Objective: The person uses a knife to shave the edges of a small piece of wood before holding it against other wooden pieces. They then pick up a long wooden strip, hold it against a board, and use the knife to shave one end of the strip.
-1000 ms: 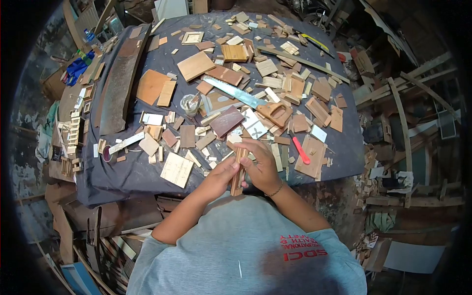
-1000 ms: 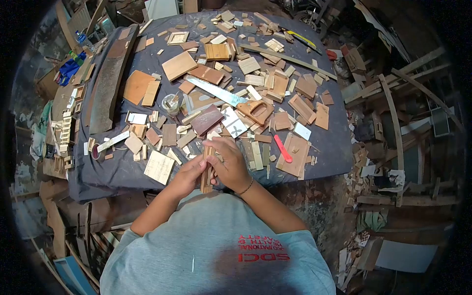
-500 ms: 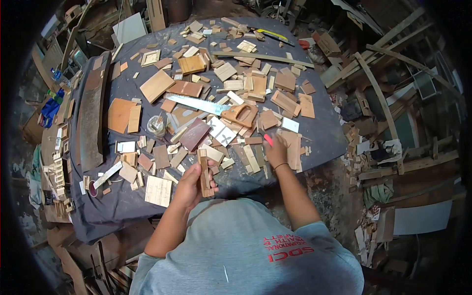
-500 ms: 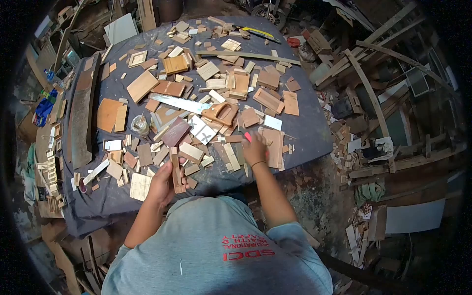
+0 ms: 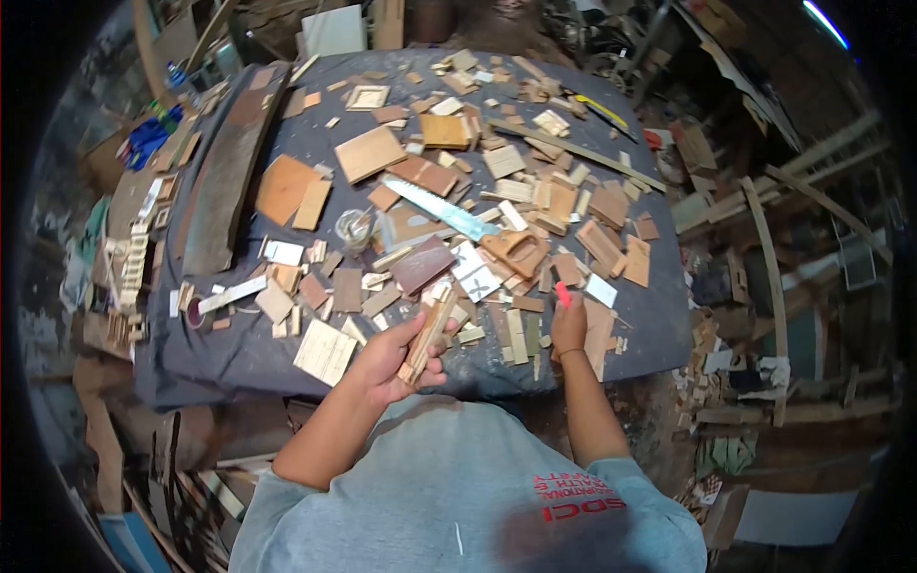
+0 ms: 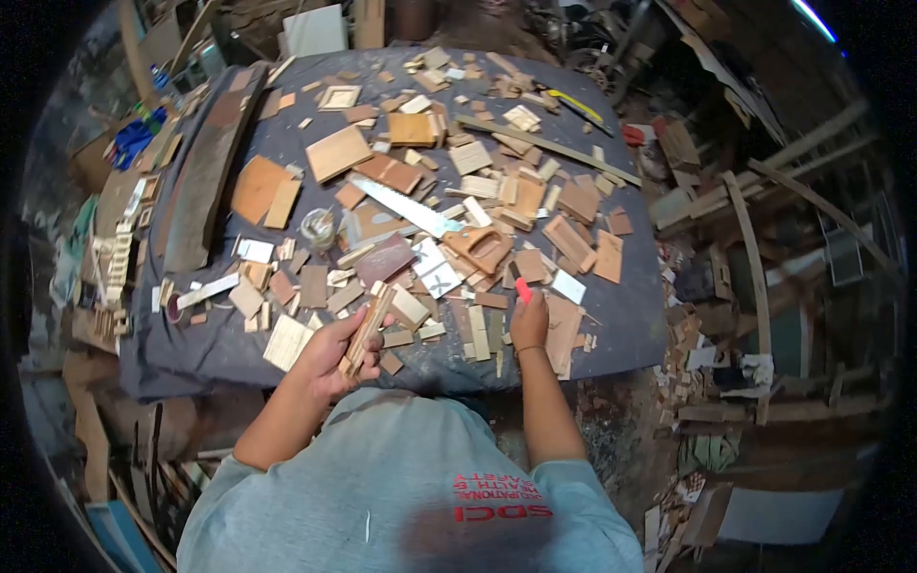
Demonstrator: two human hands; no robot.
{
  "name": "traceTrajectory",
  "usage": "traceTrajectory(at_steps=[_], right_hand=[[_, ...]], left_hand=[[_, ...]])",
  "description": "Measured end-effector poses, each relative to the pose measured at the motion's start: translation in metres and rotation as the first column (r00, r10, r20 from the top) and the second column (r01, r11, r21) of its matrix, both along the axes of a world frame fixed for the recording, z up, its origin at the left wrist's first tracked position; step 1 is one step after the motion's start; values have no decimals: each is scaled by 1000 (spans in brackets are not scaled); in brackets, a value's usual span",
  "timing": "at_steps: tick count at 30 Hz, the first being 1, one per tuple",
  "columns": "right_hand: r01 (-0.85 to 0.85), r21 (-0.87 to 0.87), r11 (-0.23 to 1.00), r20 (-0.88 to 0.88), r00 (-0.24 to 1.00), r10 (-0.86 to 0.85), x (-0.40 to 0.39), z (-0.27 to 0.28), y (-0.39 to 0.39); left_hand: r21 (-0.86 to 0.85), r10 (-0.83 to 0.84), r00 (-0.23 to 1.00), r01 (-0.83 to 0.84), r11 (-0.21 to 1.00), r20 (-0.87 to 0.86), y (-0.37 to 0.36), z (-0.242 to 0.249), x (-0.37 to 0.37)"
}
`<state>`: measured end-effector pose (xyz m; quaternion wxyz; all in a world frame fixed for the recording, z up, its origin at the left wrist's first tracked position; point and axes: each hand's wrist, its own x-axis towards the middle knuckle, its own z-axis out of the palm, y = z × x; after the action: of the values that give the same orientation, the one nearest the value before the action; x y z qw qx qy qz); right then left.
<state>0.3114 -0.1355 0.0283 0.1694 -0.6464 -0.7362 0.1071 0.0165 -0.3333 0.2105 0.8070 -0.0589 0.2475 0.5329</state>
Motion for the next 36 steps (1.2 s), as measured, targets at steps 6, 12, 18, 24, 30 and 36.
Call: traceTrajectory(at_steps=[6, 12, 18, 24, 30, 36], right_hand=[[-467, 91, 880, -595, 683, 424, -76, 174, -77], [-729, 126, 673, -430, 572, 699, -114, 235, -114], [-770, 157, 618, -401, 522, 753, -127, 240, -121], [-768, 248, 591, -431, 458, 777, -135, 230, -130], [-762, 267, 589, -355, 491, 796, -142, 221, -139], [-726, 327, 605, -250, 551, 796, -141, 206, -155]], left_hand=[[168, -80, 976, 47, 985, 201, -12, 4, -6], [218, 49, 987, -15, 976, -154, -20, 30, 2], [284, 164, 916, -57, 957, -365, -28, 46, 10], [401, 253, 854, -57, 914, -455, -37, 37, 11], [366, 166, 768, 95, 926, -619, -51, 37, 15], [297, 53, 783, 172, 939, -620, -64, 37, 1]])
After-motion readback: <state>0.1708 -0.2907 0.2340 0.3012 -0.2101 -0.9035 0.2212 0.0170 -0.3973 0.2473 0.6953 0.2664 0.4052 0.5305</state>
